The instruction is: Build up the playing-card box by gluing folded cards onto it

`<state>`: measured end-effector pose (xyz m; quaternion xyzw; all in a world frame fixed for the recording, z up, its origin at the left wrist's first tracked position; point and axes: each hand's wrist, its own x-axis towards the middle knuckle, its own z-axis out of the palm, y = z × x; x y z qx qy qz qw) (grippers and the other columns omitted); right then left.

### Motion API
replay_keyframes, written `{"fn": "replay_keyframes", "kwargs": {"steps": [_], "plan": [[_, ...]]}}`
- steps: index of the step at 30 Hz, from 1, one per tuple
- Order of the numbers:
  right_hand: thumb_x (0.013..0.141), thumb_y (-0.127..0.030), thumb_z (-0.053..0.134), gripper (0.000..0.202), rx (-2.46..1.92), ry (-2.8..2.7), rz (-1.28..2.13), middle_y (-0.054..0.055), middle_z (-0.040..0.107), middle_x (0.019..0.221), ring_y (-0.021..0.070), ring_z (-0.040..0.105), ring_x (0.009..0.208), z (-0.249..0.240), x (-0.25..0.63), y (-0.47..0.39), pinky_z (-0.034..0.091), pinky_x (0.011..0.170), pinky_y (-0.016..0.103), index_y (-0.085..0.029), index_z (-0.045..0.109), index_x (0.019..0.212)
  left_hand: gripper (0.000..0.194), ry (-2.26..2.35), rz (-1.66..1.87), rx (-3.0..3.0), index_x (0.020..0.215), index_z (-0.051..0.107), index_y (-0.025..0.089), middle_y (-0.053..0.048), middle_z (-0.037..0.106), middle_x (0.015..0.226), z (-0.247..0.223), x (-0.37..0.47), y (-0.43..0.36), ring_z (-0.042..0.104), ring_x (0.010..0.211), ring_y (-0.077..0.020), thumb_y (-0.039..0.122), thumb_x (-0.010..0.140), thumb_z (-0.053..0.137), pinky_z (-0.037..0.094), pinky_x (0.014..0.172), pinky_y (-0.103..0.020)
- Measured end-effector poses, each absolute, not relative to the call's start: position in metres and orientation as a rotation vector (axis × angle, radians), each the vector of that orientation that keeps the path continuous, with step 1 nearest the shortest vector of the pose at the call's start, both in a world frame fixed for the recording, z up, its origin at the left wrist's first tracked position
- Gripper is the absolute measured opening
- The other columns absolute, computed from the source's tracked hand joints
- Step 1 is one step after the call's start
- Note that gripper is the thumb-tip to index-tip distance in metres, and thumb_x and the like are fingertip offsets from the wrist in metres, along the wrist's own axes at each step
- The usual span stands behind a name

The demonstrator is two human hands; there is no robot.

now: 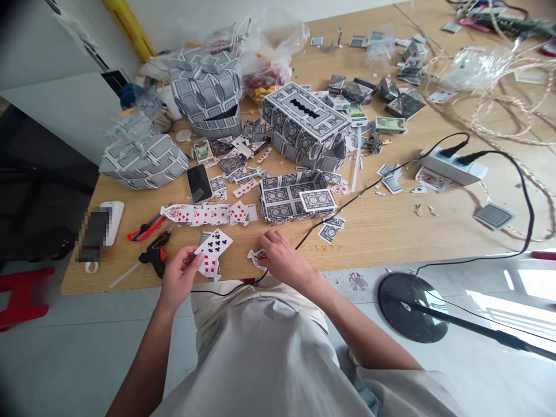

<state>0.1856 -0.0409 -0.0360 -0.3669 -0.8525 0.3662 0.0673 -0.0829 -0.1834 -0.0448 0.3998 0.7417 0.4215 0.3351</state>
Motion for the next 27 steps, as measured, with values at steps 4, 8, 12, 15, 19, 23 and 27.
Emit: {"fn": "replay_keyframes", "kwargs": {"steps": [4, 8, 12, 15, 19, 23, 27], "plan": [[0.094, -0.018, 0.070, 0.019, -1.176, -2.218, 1.361, 0.001, 0.070, 0.091, 0.0196, 0.063, 0.082, -0.033, 0.181, -0.037, 0.049, 0.077, 0.032, -0.022, 0.062, 0.111, 0.038, 1.905, 1.070, 1.055, 0.115, 0.069, 0.020, -0.007, 0.077, 0.101, -0.048, -0.083, -0.182, 0.074, 0.088, -0.0205, 0.054, 0.098, 0.069, 0.060, 0.078, -0.031], [0.093, -0.032, 0.070, 0.033, -1.134, -1.876, 1.577, -0.001, 0.069, 0.093, 0.0164, 0.062, 0.074, -0.036, 0.174, -0.037, 0.049, 0.072, 0.031, -0.026, 0.061, 0.124, 0.041, 1.884, 1.022, 1.111, 0.126, 0.069, 0.021, -0.007, 0.078, 0.110, -0.048, -0.082, -0.178, 0.073, 0.094, -0.0207, 0.051, 0.099, 0.068, 0.060, 0.082, -0.031], [0.083, -0.041, 0.078, 0.033, -1.082, -1.430, 1.913, 0.001, 0.069, 0.097, 0.0192, 0.069, 0.082, -0.045, 0.166, -0.043, 0.056, 0.074, 0.033, -0.025, 0.057, 0.103, 0.037, 1.879, 0.973, 1.169, 0.125, 0.070, 0.022, -0.006, 0.077, 0.106, -0.046, -0.081, -0.172, 0.072, 0.091, -0.0199, 0.049, 0.101, 0.065, 0.058, 0.080, -0.030], [0.073, -0.038, 0.085, 0.041, -1.137, -1.274, 1.936, -0.001, 0.068, 0.095, 0.0189, 0.069, 0.085, -0.049, 0.164, -0.050, 0.057, 0.079, 0.033, -0.025, 0.053, 0.096, 0.031, 1.876, 0.974, 1.175, 0.118, 0.069, 0.022, -0.004, 0.075, 0.102, -0.045, -0.081, -0.169, 0.070, 0.087, -0.0190, 0.047, 0.100, 0.066, 0.057, 0.078, -0.029], [0.072, -0.030, 0.082, 0.048, -1.178, -1.293, 1.869, -0.003, 0.068, 0.094, 0.0179, 0.067, 0.088, -0.048, 0.167, -0.057, 0.055, 0.083, 0.033, -0.026, 0.062, 0.115, 0.024, 1.878, 1.020, 1.151, 0.106, 0.064, 0.022, -0.003, 0.073, 0.095, -0.045, -0.080, -0.169, 0.068, 0.083, -0.0180, 0.044, 0.098, 0.068, 0.055, 0.075, -0.028], [0.078, -0.033, 0.078, 0.027, -1.174, -1.364, 1.852, 0.002, 0.072, 0.101, 0.0211, 0.068, 0.096, -0.048, 0.168, -0.059, 0.055, 0.089, 0.035, -0.023, 0.070, 0.102, 0.026, 1.812, 1.095, 1.050, 0.106, 0.061, 0.022, -0.004, 0.074, 0.097, -0.047, -0.077, -0.172, 0.071, 0.085, -0.0191, 0.043, 0.094, 0.071, 0.057, 0.077, -0.029], [0.083, -0.033, 0.074, 0.023, -1.187, -1.466, 1.738, 0.006, 0.074, 0.106, 0.0245, 0.072, 0.101, -0.058, 0.167, -0.060, 0.057, 0.091, 0.039, -0.022, 0.067, 0.101, 0.041, 1.756, 1.118, 0.951, 0.123, 0.063, 0.020, -0.009, 0.077, 0.116, -0.050, -0.074, -0.174, 0.075, 0.101, -0.0236, 0.043, 0.090, 0.074, 0.060, 0.089, -0.035]]}}
